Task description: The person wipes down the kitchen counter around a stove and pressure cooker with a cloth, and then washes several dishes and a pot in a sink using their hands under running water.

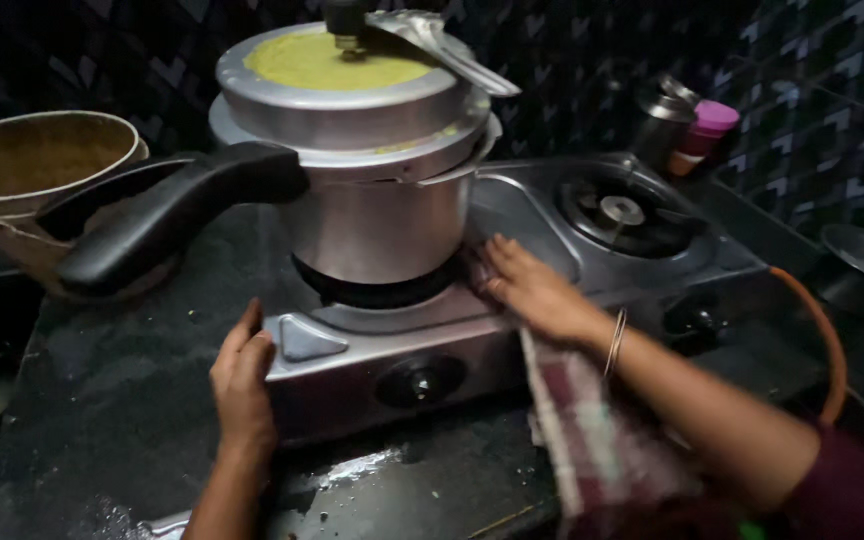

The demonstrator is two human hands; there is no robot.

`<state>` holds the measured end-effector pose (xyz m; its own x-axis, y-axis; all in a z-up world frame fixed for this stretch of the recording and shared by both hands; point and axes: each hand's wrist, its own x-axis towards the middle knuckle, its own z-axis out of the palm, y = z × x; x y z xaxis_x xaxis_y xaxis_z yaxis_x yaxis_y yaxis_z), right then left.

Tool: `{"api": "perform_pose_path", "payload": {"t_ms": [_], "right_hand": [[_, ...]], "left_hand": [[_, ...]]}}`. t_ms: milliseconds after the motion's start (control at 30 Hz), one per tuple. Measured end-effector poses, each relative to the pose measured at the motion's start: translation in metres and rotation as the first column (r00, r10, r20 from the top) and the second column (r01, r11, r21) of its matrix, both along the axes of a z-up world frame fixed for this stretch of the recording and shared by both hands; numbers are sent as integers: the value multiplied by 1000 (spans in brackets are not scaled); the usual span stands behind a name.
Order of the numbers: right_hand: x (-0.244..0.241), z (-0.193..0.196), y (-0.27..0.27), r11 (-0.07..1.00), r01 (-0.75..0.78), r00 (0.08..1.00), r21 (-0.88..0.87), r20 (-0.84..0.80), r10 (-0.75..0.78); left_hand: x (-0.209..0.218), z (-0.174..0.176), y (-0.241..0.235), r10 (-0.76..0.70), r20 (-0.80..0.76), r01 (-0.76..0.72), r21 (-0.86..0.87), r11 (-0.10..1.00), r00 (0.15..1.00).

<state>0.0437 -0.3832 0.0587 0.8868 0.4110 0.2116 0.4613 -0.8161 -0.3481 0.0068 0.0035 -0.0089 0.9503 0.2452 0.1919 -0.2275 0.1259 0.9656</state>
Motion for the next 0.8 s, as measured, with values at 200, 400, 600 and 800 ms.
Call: {"api": "perform_pose_path", "payload": {"t_ms": [200, 400, 600, 800], "right_hand": [[-105, -14, 69, 992, 86, 935, 95, 336, -113], [-88, 2, -16, 991, 81, 873, -105, 488, -20], [-88, -26, -119, 912, 408, 739, 54, 567, -364], [-95, -94, -72, 415, 908, 416, 54, -4, -909]], "left_hand": [[-3, 1, 0, 8, 11, -7, -60, 998, 1000], [-13, 20, -8, 43, -67, -42, 13, 999, 997], [-16, 27, -13, 59, -53, -58, 24, 998, 997], [-10, 8, -9, 82, -75, -77, 76, 994, 994]]}}
